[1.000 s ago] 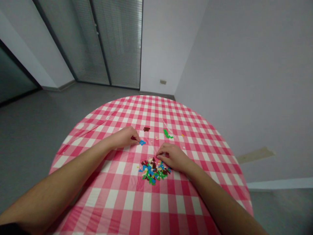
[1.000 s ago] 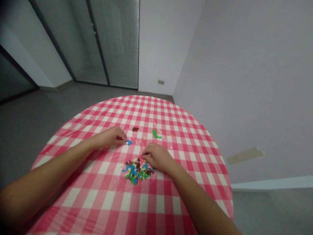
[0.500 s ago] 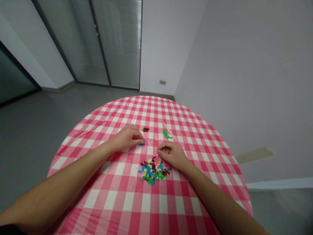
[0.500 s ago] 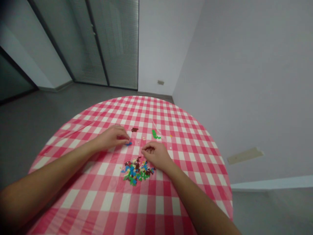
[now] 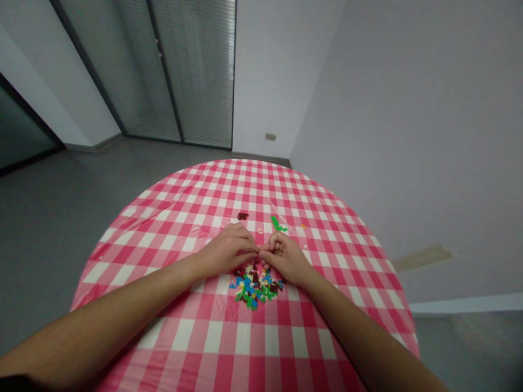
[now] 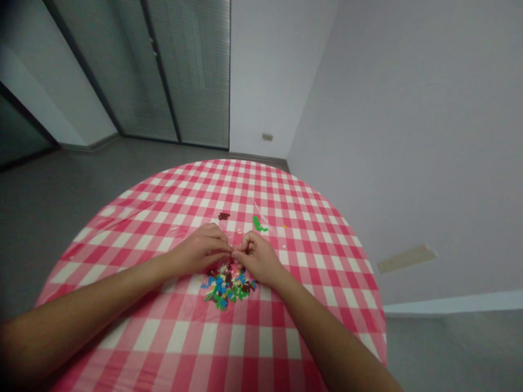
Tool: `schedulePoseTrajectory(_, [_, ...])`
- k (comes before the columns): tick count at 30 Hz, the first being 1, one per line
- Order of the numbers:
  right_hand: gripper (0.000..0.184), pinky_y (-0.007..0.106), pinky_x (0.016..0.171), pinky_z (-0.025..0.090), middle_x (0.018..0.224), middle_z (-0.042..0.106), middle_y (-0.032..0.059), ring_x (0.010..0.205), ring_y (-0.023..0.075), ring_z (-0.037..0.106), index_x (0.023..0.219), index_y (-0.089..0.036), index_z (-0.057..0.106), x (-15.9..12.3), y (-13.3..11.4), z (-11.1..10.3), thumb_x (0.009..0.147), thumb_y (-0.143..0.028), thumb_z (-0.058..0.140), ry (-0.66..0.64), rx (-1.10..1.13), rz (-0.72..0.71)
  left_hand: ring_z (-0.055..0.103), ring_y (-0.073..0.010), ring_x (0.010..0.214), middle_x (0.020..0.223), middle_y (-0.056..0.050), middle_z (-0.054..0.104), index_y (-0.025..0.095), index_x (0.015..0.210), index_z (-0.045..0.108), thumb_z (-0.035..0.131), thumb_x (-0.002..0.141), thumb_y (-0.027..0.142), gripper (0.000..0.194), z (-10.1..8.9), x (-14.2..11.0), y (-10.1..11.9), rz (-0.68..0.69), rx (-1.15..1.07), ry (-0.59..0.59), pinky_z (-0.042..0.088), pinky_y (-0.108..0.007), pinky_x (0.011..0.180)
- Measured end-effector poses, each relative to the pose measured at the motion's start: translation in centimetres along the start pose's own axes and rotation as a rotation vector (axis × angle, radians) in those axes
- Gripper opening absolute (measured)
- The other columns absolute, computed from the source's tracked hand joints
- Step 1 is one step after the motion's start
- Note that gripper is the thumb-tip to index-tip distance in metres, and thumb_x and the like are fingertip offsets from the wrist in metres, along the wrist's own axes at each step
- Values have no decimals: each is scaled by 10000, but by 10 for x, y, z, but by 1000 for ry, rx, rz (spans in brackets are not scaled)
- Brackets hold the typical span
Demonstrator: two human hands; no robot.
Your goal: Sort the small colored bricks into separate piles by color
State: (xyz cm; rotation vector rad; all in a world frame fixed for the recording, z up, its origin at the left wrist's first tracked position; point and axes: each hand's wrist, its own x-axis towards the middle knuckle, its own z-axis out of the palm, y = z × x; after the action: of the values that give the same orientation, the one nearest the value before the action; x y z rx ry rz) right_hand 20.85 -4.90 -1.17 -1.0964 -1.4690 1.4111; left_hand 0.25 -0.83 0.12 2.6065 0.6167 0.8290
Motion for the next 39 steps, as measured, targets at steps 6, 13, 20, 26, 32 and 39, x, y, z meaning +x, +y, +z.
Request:
schedulePoseTrajectory(6, [335,267,500,432,645,616,-28,537,148,594,753,-242,401,0,-1,0,796,-383,701,51,-63,-4,581,-183,859,851,-11,691,230,900,718,626,917,251,96,-3,0,-1,-81,-11,11,417,-348,819])
schedulePoseTrajectory(13, [273,274,542,424,674,610,-11,565,137,541,726,-232,428,6,3,-3,784,-315,682,164,-180,-91,595,-237,851,862,-59,728,209,854,754,633,877,268,136,-14,3,-57,-401,186,227,416,-431,832])
schedulePoseTrajectory(20, [250,299,612,464,689,616,-3,643,166,585,717,-233,430,8,6,-5,779,-308,660,179,-283,-85,619,-227,813,867,-42,752,238,857,774,594,857,247,180,-8,-1,-81,-499,246,170,407,-432,822])
schedulePoseTrajectory(26, [233,292,606,449,688,607,-3,636,163,576,716,-233,424,7,5,-5,779,-289,641,170,-288,-92,585,-251,840,911,-68,741,225,938,778,552,854,205,241,-7,-4,-74,-484,325,145,387,-439,818])
schedulePoseTrajectory(32, [165,266,568,420,688,597,-11,602,142,537,746,-219,478,7,4,-4,783,-250,635,139,-288,-88,553,-285,901,931,-82,723,219,951,777,543,838,192,261,-10,-8,-68,-501,360,108,369,-438,819])
schedulePoseTrajectory(39, [131,291,634,465,800,673,46,690,164,595,882,-198,722,2,-8,-4,816,-169,613,-112,-607,-220,542,-271,883,904,-77,704,248,959,779,525,859,200,278,-6,-8,-71,-456,377,51,376,-425,809])
